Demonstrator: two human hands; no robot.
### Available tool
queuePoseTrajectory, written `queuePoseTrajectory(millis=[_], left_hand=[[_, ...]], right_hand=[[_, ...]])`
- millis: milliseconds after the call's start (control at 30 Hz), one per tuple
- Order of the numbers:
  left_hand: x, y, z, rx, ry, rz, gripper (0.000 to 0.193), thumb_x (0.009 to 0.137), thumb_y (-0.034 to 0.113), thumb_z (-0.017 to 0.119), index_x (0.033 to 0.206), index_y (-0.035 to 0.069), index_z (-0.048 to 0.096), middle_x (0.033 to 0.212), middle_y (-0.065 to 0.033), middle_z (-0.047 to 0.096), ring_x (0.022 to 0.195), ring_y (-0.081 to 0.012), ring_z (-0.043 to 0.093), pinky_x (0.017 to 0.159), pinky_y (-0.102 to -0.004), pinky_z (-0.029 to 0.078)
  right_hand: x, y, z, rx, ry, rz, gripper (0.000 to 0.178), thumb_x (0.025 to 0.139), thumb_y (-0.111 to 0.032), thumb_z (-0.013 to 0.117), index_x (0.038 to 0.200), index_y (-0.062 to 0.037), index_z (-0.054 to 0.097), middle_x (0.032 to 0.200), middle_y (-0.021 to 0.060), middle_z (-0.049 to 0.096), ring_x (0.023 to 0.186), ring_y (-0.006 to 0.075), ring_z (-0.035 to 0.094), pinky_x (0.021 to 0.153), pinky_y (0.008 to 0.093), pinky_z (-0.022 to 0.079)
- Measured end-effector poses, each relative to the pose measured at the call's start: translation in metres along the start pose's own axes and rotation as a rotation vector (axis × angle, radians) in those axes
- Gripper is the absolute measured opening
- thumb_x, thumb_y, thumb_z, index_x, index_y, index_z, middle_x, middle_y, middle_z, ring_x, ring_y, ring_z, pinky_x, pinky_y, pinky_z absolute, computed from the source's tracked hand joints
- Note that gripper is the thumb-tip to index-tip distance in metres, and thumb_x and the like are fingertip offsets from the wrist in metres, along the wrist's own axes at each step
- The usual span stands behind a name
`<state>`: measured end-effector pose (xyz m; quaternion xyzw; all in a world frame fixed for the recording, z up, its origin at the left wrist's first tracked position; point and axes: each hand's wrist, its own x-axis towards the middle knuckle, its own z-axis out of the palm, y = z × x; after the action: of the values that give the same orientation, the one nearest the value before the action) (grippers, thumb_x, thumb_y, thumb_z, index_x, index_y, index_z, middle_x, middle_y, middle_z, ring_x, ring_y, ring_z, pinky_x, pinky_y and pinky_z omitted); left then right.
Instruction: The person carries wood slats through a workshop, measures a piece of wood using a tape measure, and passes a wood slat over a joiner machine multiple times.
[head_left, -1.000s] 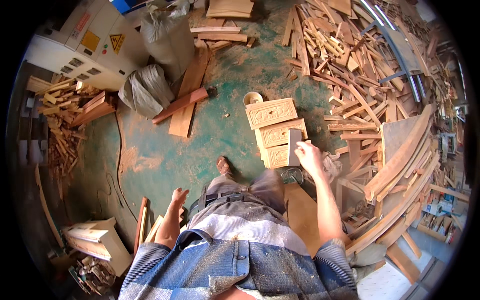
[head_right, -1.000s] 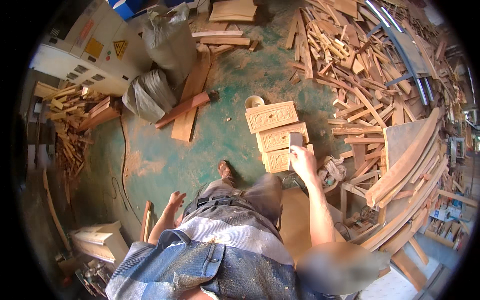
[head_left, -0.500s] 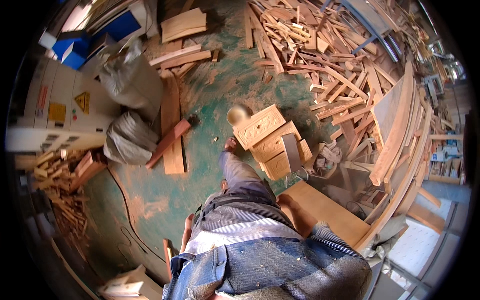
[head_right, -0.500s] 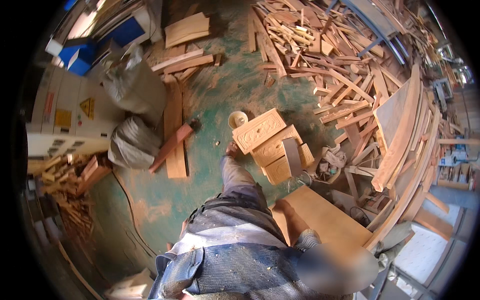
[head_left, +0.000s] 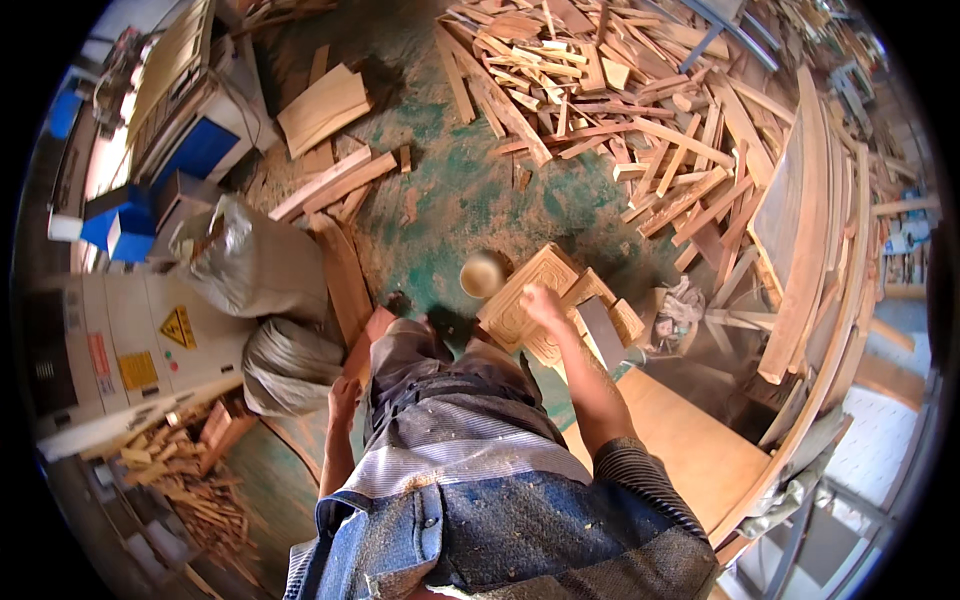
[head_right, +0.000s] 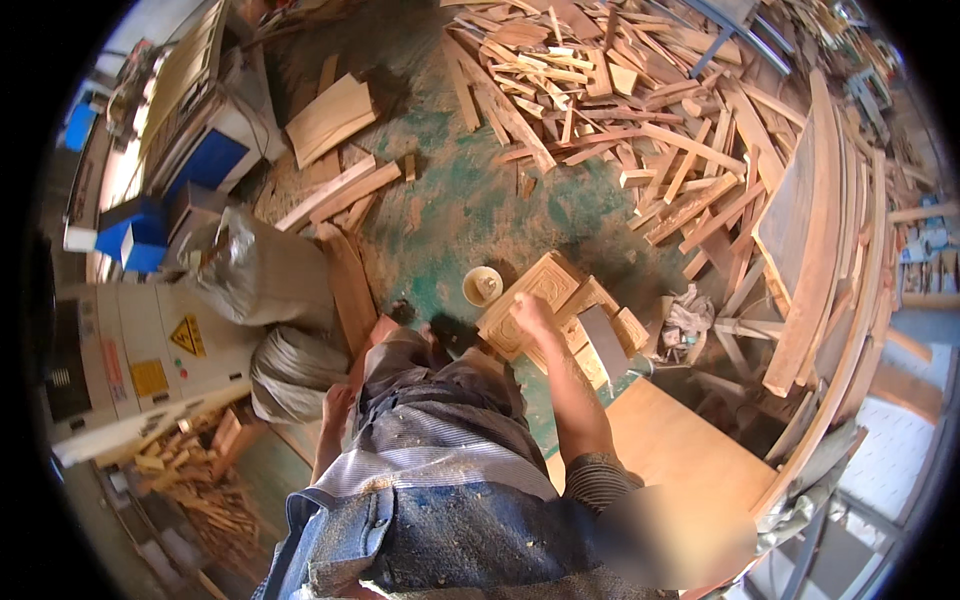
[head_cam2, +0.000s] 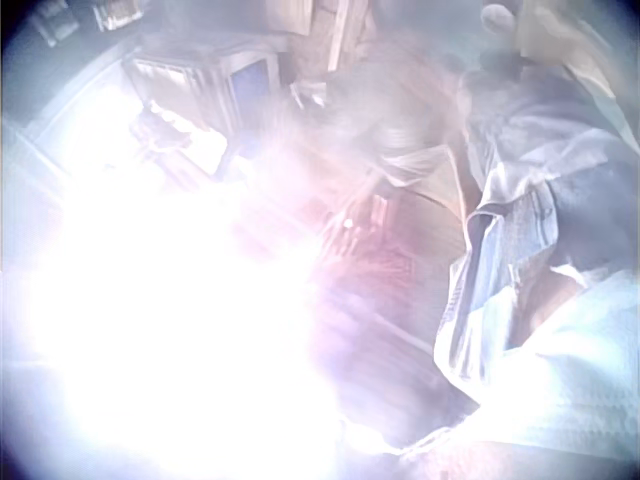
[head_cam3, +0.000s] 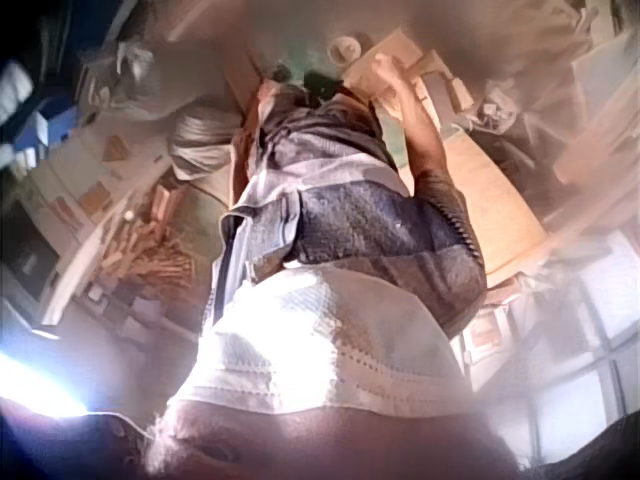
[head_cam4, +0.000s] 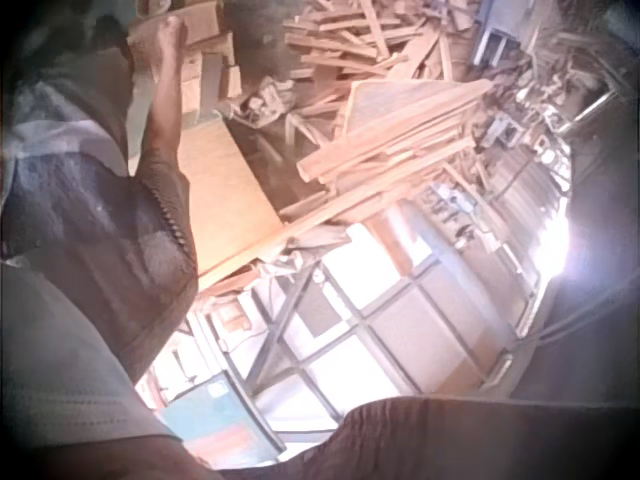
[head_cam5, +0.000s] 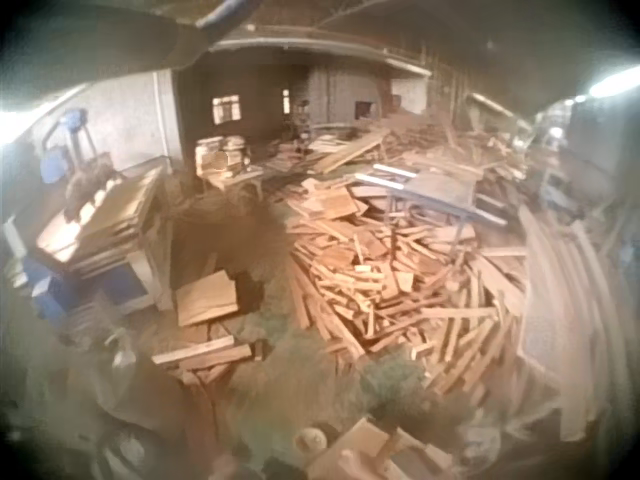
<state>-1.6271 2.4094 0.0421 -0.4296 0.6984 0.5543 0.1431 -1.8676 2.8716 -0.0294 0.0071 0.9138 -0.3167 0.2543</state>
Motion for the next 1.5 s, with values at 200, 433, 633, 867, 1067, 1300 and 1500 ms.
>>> queuePoseTrajectory(millis=[200, 433, 633, 867, 1067, 1300, 1500], left_hand=[[0.148, 0.047, -0.018, 0.410, -0.147, 0.401, 0.029, 0.090, 0.021, 0.066, 0.072, 0.004, 0.050, 0.064, -0.0052, 0.054, 0.055, -0.0122, 0.052, 0.045, -0.0304, 0.041], [0.294, 0.146, -0.038, 0.870, -0.242, 0.402, 0.016, 0.088, 0.016, 0.058, 0.074, 0.007, 0.058, 0.070, -0.0120, 0.060, 0.057, -0.0215, 0.056, 0.051, -0.0372, 0.047], [0.428, 0.283, -0.061, 0.239, -0.319, -0.198, 0.021, 0.095, 0.024, 0.055, 0.078, 0.013, 0.062, 0.069, -0.0038, 0.058, 0.057, -0.0158, 0.055, 0.045, -0.0332, 0.041], [0.596, 0.479, 0.038, 0.764, -0.388, 0.238, 0.029, 0.085, 0.027, 0.064, 0.089, -0.002, 0.061, 0.066, -0.0063, 0.057, 0.054, -0.0261, 0.054, 0.049, -0.0425, 0.044], [0.631, 0.567, 0.180, 0.688, -0.604, 0.318, 0.061, 0.090, 0.034, 0.068, 0.134, -0.003, 0.048, 0.132, -0.0202, 0.052, 0.123, -0.0319, 0.051, 0.098, -0.0444, 0.044], [0.543, 0.655, 0.306, 1.083, -0.814, 0.348, 0.075, 0.096, 0.040, 0.062, 0.153, 0.003, 0.032, 0.158, -0.0193, 0.032, 0.142, -0.0339, 0.037, 0.109, -0.0469, 0.039], [0.580, 0.642, 0.320, 1.021, -0.653, 0.225, 0.060, 0.094, 0.034, 0.066, 0.137, -0.003, 0.045, 0.125, -0.0174, 0.048, 0.109, -0.0287, 0.048, 0.087, -0.0452, 0.042]], right_hand=[[0.064, -0.058, -0.017, 0.224, 0.193, 0.037, 0.028, 0.087, -0.029, 0.064, 0.104, -0.0070, 0.069, 0.100, 0.0177, 0.071, 0.093, 0.0333, 0.069, 0.080, 0.0434, 0.054], [0.005, 0.031, 0.090, 0.031, -0.044, 0.565, 0.036, 0.078, -0.031, 0.066, 0.101, -0.0034, 0.072, 0.102, 0.0224, 0.070, 0.101, 0.0395, 0.067, 0.086, 0.0471, 0.054], [-0.004, -0.063, 0.108, 0.292, -0.192, 0.941, 0.029, 0.077, -0.029, 0.068, 0.088, -0.0020, 0.070, 0.092, 0.0227, 0.071, 0.094, 0.0390, 0.069, 0.081, 0.0453, 0.055], [0.128, -0.174, 0.058, 0.444, 0.455, 0.833, 0.044, 0.078, -0.032, 0.068, 0.112, -0.0057, 0.071, 0.102, 0.0206, 0.072, 0.100, 0.0346, 0.069, 0.088, 0.0426, 0.053], [0.173, -0.183, -0.009, 0.502, 0.593, 0.865, 0.045, 0.081, -0.033, 0.064, 0.119, -0.0086, 0.069, 0.106, 0.0201, 0.072, 0.102, 0.0348, 0.069, 0.090, 0.0422, 0.053], [0.154, -0.103, 0.119, 0.558, 0.403, 1.079, 0.024, 0.084, -0.027, 0.063, 0.086, -0.0040, 0.071, 0.063, 0.0168, 0.066, 0.056, 0.0281, 0.068, 0.057, 0.0426, 0.053], [0.192, -0.066, -0.010, 0.470, 0.177, 1.094, 0.030, 0.076, -0.029, 0.068, 0.094, -0.0060, 0.074, 0.096, 0.0178, 0.073, 0.097, 0.0350, 0.070, 0.085, 0.0457, 0.054]])
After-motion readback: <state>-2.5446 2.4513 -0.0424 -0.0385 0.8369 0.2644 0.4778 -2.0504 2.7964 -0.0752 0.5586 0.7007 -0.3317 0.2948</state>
